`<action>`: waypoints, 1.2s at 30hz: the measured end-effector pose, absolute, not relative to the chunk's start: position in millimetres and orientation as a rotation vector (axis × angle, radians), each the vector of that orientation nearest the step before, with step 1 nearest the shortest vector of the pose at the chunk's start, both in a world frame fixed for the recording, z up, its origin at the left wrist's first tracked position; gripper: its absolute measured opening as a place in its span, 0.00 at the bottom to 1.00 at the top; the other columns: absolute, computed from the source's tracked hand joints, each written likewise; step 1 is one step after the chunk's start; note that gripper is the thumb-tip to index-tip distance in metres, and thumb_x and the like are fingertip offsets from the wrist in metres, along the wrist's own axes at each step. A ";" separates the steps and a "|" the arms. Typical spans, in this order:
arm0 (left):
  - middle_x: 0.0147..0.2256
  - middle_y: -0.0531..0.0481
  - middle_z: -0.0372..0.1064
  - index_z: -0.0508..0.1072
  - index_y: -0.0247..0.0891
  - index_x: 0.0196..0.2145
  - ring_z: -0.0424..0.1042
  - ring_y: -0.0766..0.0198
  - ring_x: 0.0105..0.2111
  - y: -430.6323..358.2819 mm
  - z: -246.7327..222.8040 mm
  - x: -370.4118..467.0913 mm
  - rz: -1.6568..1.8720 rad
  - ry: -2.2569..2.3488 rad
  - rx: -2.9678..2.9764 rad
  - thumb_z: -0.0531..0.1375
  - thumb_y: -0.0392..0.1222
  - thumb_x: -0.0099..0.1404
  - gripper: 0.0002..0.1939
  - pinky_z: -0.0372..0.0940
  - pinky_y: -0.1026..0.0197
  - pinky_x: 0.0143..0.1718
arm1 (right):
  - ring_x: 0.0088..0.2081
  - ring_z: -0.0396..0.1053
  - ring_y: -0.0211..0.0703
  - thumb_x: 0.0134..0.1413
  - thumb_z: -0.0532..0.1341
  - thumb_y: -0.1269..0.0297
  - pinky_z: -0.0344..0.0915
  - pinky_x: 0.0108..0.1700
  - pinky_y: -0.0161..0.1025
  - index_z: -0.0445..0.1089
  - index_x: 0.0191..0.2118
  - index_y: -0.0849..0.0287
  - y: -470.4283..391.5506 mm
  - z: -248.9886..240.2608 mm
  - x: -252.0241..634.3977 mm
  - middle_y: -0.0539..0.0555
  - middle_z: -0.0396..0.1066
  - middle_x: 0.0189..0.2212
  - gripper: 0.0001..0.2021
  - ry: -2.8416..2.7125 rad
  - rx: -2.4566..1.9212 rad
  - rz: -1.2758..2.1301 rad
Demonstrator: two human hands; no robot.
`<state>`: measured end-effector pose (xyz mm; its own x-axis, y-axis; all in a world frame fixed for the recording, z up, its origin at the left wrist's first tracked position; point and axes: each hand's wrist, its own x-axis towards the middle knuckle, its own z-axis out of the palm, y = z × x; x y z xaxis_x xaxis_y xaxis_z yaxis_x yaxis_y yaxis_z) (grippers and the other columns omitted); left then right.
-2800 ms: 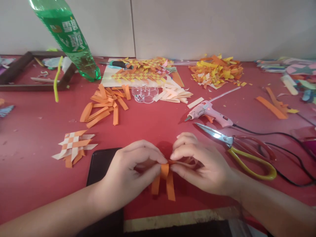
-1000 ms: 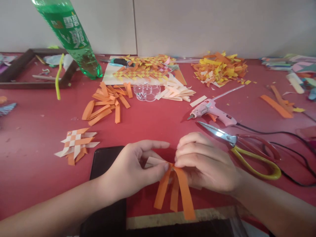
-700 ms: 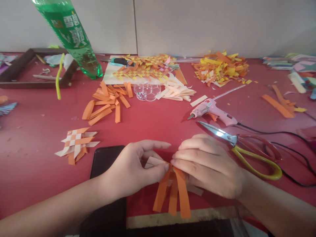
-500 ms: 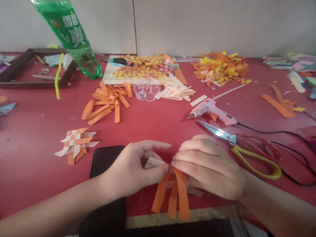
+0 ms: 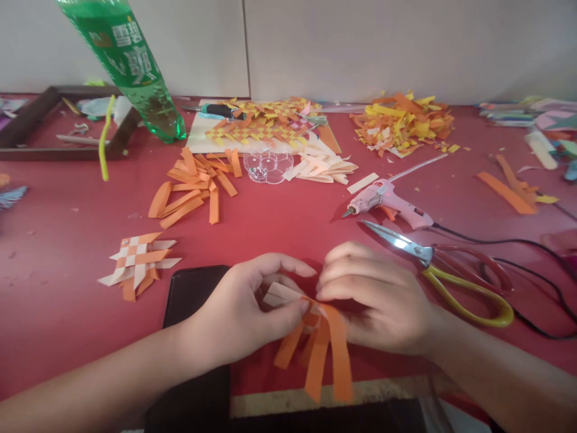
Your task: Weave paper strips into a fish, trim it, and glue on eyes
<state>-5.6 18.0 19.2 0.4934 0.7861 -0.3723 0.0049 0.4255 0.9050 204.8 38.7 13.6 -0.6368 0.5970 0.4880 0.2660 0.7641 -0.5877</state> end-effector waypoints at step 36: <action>0.25 0.56 0.73 0.74 0.38 0.29 0.73 0.71 0.24 18.9 17.7 -10.2 0.728 0.958 1.002 0.64 0.41 0.63 0.06 0.65 0.73 0.26 | 0.28 0.66 0.30 0.55 0.65 0.70 0.63 0.30 0.29 0.68 0.33 0.57 38.1 19.8 205.2 0.47 0.67 0.26 0.05 -2.132 -0.847 0.918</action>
<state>-10.2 18.9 17.7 0.4125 0.8547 -0.3152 -0.0755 0.3769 0.9232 205.2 38.1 19.8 -0.5738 0.7584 0.3091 0.2965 0.5442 -0.7848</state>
